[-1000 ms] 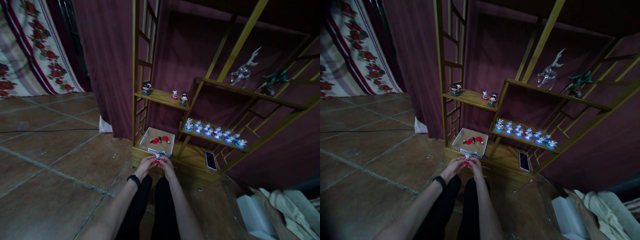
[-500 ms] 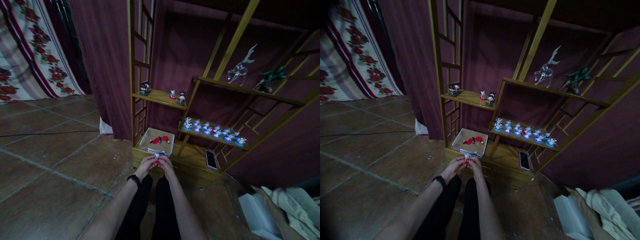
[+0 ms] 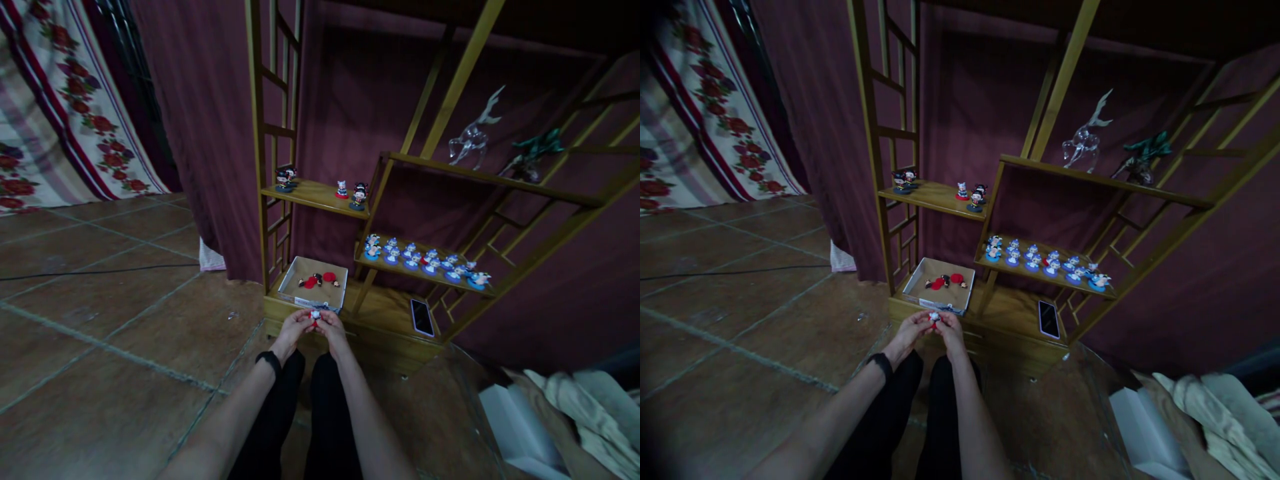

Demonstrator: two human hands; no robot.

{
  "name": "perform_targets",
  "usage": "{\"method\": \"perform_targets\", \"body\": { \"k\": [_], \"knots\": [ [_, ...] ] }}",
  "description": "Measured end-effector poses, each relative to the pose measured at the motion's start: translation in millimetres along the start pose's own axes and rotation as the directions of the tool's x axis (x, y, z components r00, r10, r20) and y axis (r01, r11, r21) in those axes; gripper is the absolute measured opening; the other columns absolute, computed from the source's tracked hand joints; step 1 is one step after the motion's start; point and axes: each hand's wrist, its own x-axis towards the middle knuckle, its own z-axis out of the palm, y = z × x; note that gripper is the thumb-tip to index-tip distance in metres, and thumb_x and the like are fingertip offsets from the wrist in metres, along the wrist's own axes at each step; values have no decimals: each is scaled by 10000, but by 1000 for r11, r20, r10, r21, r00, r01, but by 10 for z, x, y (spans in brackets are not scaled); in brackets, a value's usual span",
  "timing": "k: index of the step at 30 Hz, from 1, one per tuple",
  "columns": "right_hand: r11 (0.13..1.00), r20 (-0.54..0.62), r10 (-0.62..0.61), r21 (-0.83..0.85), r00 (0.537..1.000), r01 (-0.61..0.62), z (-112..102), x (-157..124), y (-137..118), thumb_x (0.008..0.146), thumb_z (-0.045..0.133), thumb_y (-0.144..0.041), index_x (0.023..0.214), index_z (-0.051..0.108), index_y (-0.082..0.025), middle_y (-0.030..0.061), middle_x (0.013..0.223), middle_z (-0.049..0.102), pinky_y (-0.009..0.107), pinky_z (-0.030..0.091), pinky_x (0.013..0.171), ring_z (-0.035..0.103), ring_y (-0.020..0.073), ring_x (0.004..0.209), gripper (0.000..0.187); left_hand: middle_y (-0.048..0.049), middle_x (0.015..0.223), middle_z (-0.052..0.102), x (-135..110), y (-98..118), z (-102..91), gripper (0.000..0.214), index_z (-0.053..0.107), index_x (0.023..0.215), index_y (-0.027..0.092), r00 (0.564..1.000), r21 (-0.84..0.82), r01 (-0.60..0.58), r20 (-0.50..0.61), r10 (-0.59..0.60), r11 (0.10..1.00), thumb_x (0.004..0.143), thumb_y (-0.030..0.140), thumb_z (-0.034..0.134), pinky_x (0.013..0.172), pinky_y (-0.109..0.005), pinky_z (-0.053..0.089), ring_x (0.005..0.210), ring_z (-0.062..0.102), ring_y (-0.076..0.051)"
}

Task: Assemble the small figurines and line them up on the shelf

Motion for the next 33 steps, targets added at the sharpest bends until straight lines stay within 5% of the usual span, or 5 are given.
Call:
{"method": "perform_targets", "body": {
  "k": [8, 20, 33],
  "knots": [
    [998, 3, -64, 7, 998, 64, 10, -73, -104, 543, 626, -186, 771, 590, -202, 5, 819, 662, 264, 443, 677, 577, 166, 779, 231, -98, 827, 681, -45, 45, -18, 297, 660, 838, 96, 998, -26, 11, 65, -9, 1000, 572, 195, 748, 723, -259, 488, 737, 631, -149],
    [989, -28, -1, 150, 1000, 5, 10, -96, -118, 587, 666, -314, 786, 617, -197, 6, 783, 651, 280, 464, 667, 587, 153, 720, 236, -67, 743, 689, -104, 71, 45, 274, 681, 814, 107, 992, 51, -80, 103, 74, 995, 565, 200, 746, 663, -229, 453, 651, 601, -126],
    [993, 67, 73, 89, 995, -78, -40, -60, -73, 536, 722, -363, 751, 653, -166, 34, 733, 674, 298, 466, 683, 606, 170, 700, 299, -57, 639, 667, -75, 72, 15, 215, 686, 742, 106, 999, 95, 17, 43, -22, 995, 562, 206, 748, 568, -210, 431, 553, 572, -112]
  ]
}}
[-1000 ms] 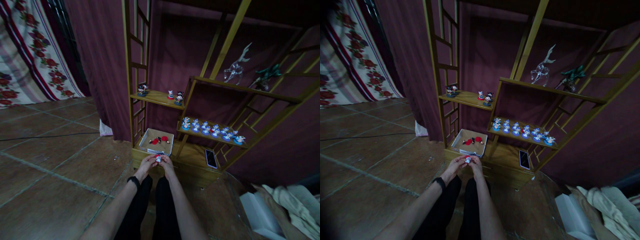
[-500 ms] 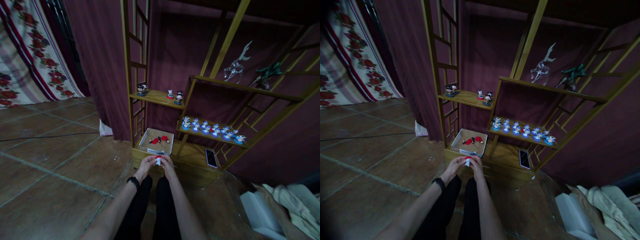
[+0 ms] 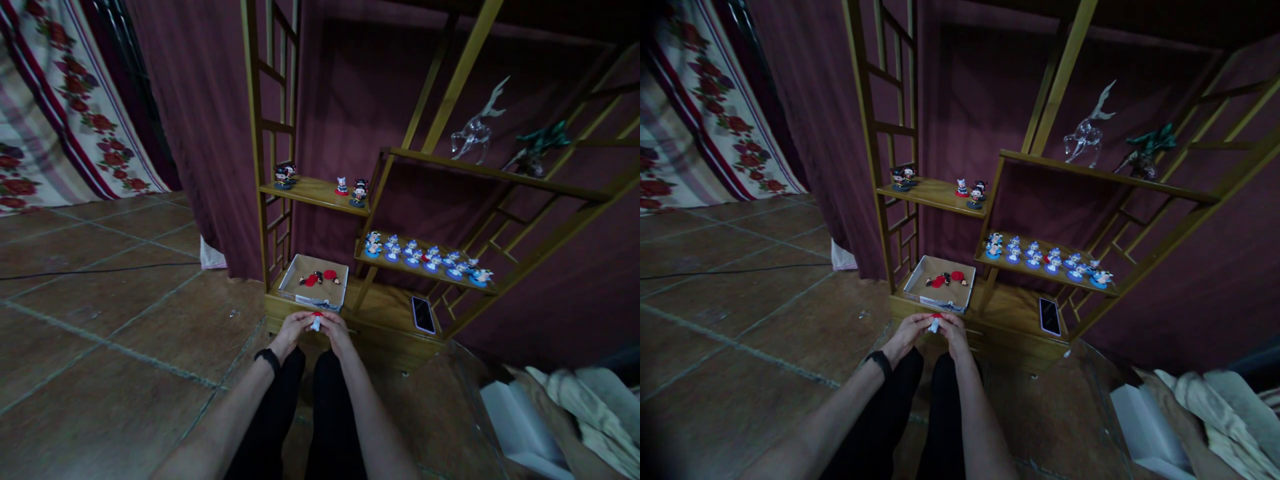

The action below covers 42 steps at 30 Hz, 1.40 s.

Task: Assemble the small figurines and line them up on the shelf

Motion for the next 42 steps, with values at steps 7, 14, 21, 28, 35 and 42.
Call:
{"method": "perform_targets", "body": {
  "k": [7, 14, 21, 28, 35, 42],
  "knots": [
    [995, -52, 94, -22, 994, -96, 4, 31, 28, 574, 698, -391, 766, 628, -165, 33, 687, 666, 241, 467, 524, 586, 121, 553, 304, -66, 638, 658, 76, -57, -34, 187, 651, 713, 102, 996, 20, 94, -11, -93, 995, 626, 256, 707, 519, -199, 443, 510, 575, -102],
    [997, -110, 78, -12, 991, -80, 29, 67, 59, 620, 657, -350, 794, 614, -180, 8, 618, 650, 217, 440, 453, 559, 101, 473, 247, -70, 672, 667, 68, -54, -26, 189, 627, 790, 118, 993, -41, 121, 11, -120, 992, 693, 276, 663, 515, -195, 468, 529, 598, -104],
    [997, -108, 80, 17, 991, -78, 58, 53, 9, 615, 653, -289, 788, 634, -176, 22, 667, 671, 243, 472, 528, 594, 118, 540, 207, -88, 707, 675, 86, -36, -38, 188, 648, 831, 96, 995, -72, 101, 32, -99, 992, 655, 152, 678, 570, -207, 497, 552, 613, -107],
    [997, 12, 80, 3, 997, -80, 88, -1, -37, 596, 663, -247, 846, 650, -170, 39, 757, 686, 270, 485, 632, 631, 145, 653, 261, -56, 627, 653, 116, -54, -39, 159, 657, 775, 87, 999, -89, 40, -30, -43, 995, 627, 136, 688, 498, -184, 467, 456, 557, -75],
    [997, 31, 71, -15, 997, -70, 92, -3, 0, 582, 665, -239, 790, 665, -147, 52, 725, 689, 297, 486, 663, 636, 156, 624, 227, -38, 594, 642, 66, -54, -12, 193, 658, 778, 93, 999, -31, -2, -54, 0, 1000, 607, 174, 693, 496, -197, 453, 451, 551, -86],
    [998, 11, 3, 64, 1000, -4, 142, -52, -41, 563, 703, -293, 810, 665, -144, 75, 805, 685, 318, 501, 657, 635, 194, 723, 291, -65, 689, 662, 88, -66, -49, 319, 652, 818, 109, 1000, -52, -7, -12, 6, 999, 548, 254, 741, 529, -207, 454, 545, 588, -112]
  ]
}}
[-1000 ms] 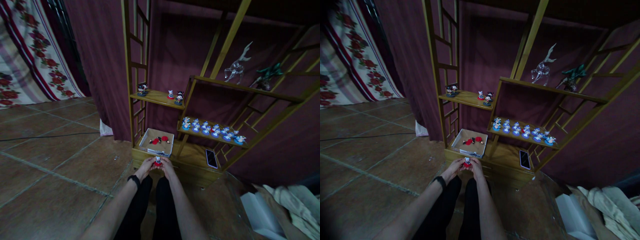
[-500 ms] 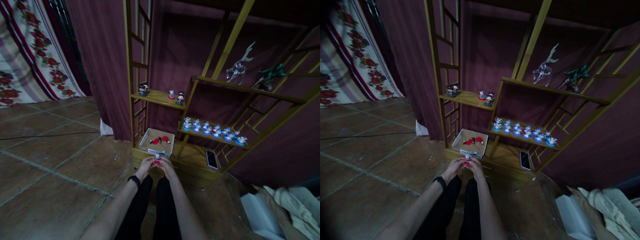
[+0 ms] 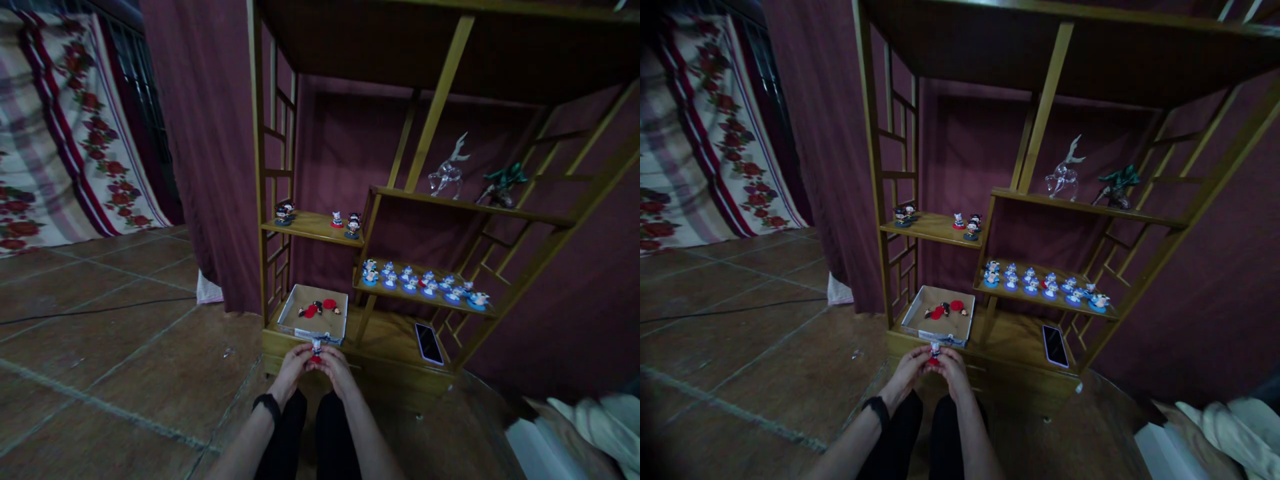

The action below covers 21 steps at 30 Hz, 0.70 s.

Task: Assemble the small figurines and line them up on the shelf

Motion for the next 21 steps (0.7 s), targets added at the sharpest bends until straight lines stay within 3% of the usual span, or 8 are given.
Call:
{"method": "perform_targets", "body": {
  "k": [5, 10, 21],
  "knots": [
    [999, 53, 7, -39, 999, -5, -19, 35, 46, 549, 724, -326, 836, 663, -136, 73, 812, 676, 321, 502, 670, 631, 191, 725, 349, -65, 673, 662, 19, -14, -15, 376, 658, 813, 95, 1000, 52, -13, 16, 12, 999, 491, 254, 771, 482, -185, 417, 504, 563, -96],
    [999, 75, -25, -45, 997, 28, -48, 53, 88, 576, 709, -315, 794, 665, -134, 67, 775, 673, 337, 494, 699, 629, 181, 697, 287, -69, 672, 666, 19, -21, -21, 398, 669, 807, 90, 1000, 50, -7, 30, 5, 999, 464, 258, 783, 509, -197, 432, 510, 569, -101],
    [999, 67, -33, -25, 997, 34, -42, 49, 66, 576, 712, -308, 835, 666, -138, 79, 818, 678, 327, 479, 703, 631, 189, 733, 313, -58, 684, 666, 17, -23, -15, 377, 652, 829, 113, 999, -5, 13, 39, -13, 1000, 491, 220, 780, 537, -198, 447, 516, 579, -94]
  ]
}}
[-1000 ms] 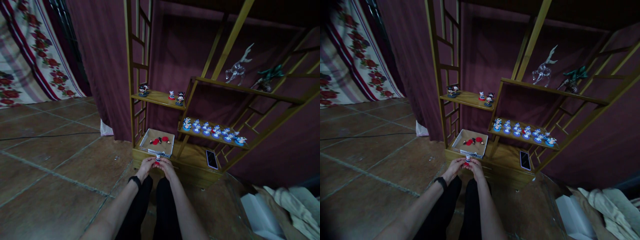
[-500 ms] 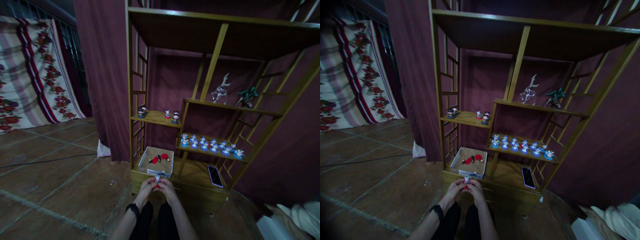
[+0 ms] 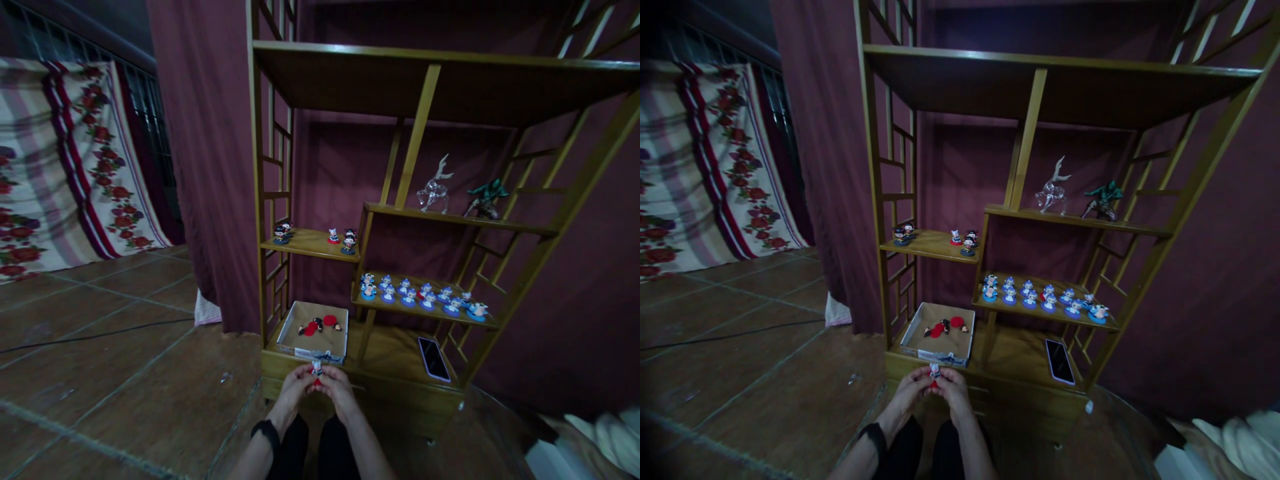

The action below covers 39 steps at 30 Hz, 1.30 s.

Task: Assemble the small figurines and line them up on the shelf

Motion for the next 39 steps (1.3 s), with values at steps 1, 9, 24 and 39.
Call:
{"method": "perform_targets", "body": {
  "k": [1, 9, 24, 39],
  "knots": [
    [1000, -5, -4, 2, 1000, 4, -3, 0, 0, 578, 711, -309, 841, 665, -141, 78, 822, 678, 322, 477, 703, 629, 189, 746, 315, -52, 680, 663, -7, 1, 1, 384, 650, 837, 118, 1000, 5, 2, 0, -2, 1000, 490, 218, 782, 543, -197, 448, 518, 580, -92],
    [1000, -34, 0, -15, 999, -1, -75, 26, 47, 573, 696, -299, 840, 666, -150, 77, 841, 681, 304, 466, 688, 620, 183, 746, 307, -56, 702, 663, -11, -22, -15, 448, 641, 908, 132, 997, 58, -18, 70, 14, 998, 498, 236, 786, 603, -217, 443, 605, 605, -122],
    [999, -27, 28, -24, 999, -29, -115, -30, -85, 572, 679, -294, 836, 667, -151, 82, 853, 688, 287, 457, 660, 624, 182, 742, 301, -71, 801, 681, -180, 102, 164, 440, 663, 902, 144, 989, 213, -131, 101, 111, 968, 497, 279, 771, 720, -271, 440, 723, 603, -177],
    [989, -70, -6, -147, 998, -4, -227, -67, -81, 542, 711, -444, 813, 650, -184, 45, 817, 672, 248, 442, 571, 600, 156, 683, 380, -39, 690, 670, -142, 15, 248, 437, 690, 823, 135, 992, 267, -108, 88, 87, 958, 422, 272, 795, 644, -259, 428, 611, 566, -154]
  ]
}}
